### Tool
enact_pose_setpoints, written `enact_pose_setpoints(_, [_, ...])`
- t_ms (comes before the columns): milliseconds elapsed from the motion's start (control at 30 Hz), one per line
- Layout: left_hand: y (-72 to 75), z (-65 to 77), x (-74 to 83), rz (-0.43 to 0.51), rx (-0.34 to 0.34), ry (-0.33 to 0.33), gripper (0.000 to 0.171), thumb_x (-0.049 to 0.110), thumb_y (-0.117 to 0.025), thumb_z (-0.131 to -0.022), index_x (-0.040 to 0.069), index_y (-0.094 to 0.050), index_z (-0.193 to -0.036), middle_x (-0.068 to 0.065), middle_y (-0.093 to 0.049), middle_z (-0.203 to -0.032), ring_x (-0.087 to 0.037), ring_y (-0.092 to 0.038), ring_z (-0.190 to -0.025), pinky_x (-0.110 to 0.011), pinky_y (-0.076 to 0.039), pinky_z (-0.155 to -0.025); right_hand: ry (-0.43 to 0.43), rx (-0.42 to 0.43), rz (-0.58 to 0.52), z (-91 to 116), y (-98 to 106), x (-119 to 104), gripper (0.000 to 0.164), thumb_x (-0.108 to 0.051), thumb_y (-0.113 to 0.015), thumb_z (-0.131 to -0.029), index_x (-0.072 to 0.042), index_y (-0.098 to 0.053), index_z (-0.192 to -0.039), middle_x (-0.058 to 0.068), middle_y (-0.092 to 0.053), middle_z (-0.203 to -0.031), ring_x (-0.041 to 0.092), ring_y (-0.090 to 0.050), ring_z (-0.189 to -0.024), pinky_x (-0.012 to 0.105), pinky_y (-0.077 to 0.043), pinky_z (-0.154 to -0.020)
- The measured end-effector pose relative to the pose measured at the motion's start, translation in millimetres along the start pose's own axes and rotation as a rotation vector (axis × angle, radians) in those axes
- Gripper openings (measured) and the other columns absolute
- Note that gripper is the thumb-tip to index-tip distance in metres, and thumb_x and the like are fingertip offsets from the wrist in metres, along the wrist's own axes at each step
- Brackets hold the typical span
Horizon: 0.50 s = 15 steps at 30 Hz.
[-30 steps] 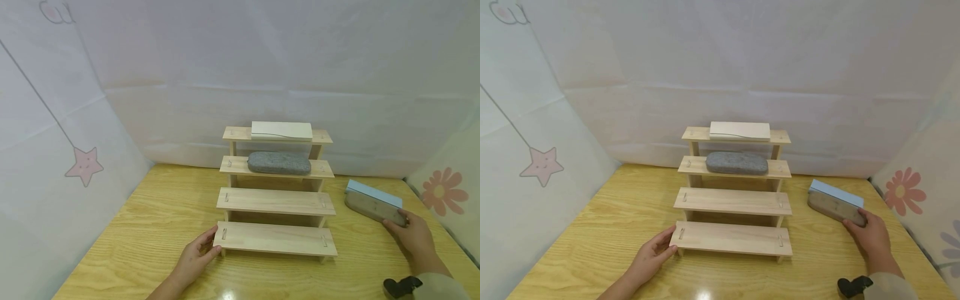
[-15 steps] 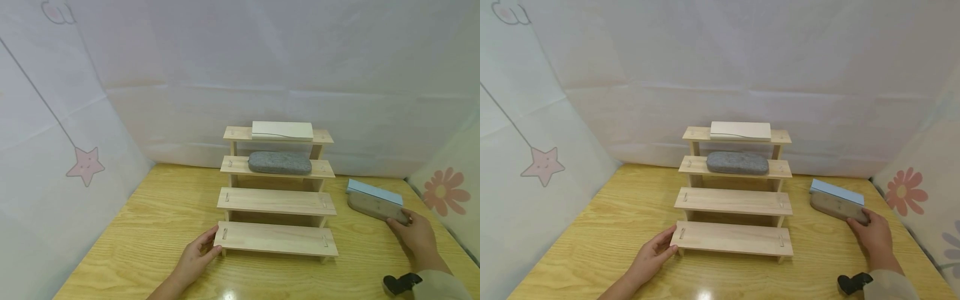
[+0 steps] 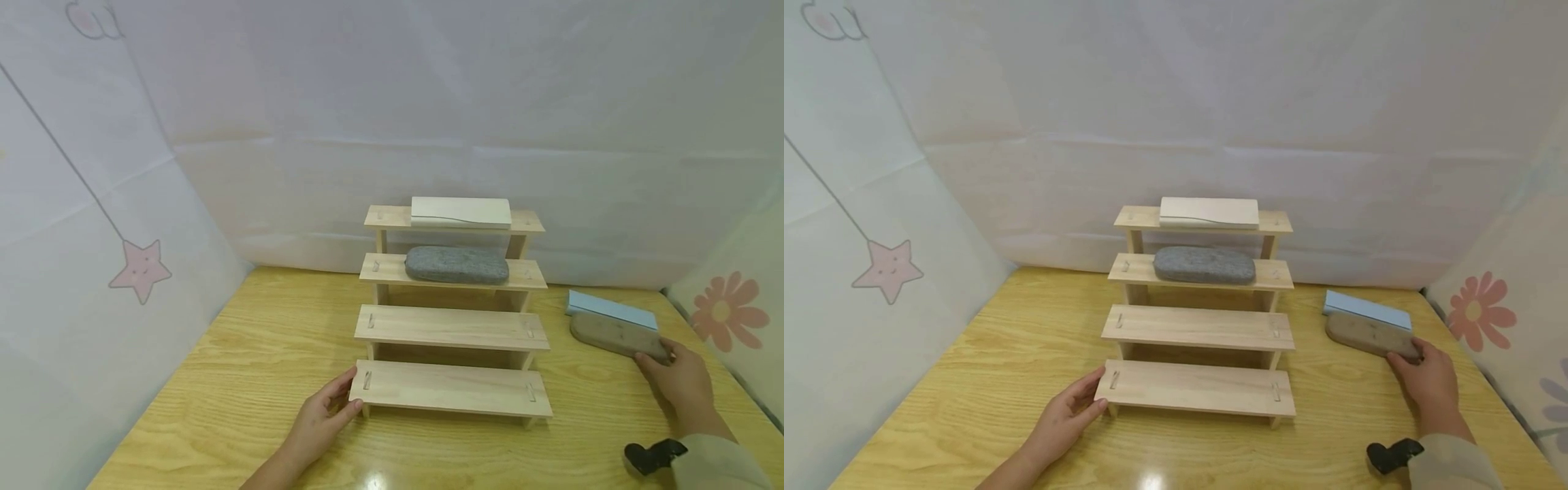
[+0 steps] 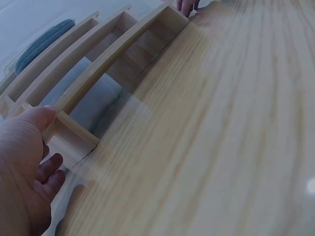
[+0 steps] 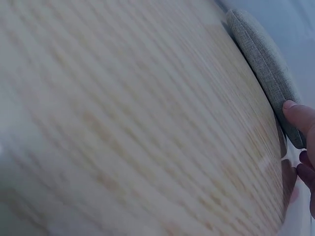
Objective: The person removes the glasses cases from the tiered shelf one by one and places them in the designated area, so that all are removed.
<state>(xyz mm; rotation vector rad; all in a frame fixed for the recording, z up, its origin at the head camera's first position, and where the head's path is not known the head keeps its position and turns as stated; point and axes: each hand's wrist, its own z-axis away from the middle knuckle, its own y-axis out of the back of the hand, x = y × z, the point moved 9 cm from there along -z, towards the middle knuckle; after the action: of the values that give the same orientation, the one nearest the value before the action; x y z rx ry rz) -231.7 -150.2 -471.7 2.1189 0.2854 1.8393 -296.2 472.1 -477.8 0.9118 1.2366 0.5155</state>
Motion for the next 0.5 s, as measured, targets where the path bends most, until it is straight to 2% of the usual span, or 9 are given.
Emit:
enact_pose_setpoints(233, [0.5,0.7,3.8,0.008,0.005,-0.028,0.055,0.022,-0.071,-0.091,0.009,-0.052,-0.141,-0.010,-0.052,-0.145,-0.030,-0.057,-0.127,-0.037,-0.052,-0.102,0.021,0.009,-0.010,0.7,1.1,-5.4,0.097,-0.058,-0.051,-0.095,0.010,-0.010,-0.151,0.046,-0.018,-0.147,0.065,-0.021,-0.129,0.076,-0.029,-0.100])
enact_pose_setpoints(500, [0.1,1.9,4.9,0.020,-0.010,-0.019,0.056,0.023,-0.070,-0.091,0.010,-0.051,-0.142,-0.010,-0.051,-0.146,-0.030,-0.056,-0.128,-0.037,-0.051,-0.102,0.079,0.039,-0.057,7.6,7.7,-26.1,0.094,-0.057,-0.050,-0.096,0.005,-0.010,-0.154,0.042,-0.013,-0.152,0.065,-0.018,-0.132,0.078,-0.029,-0.097])
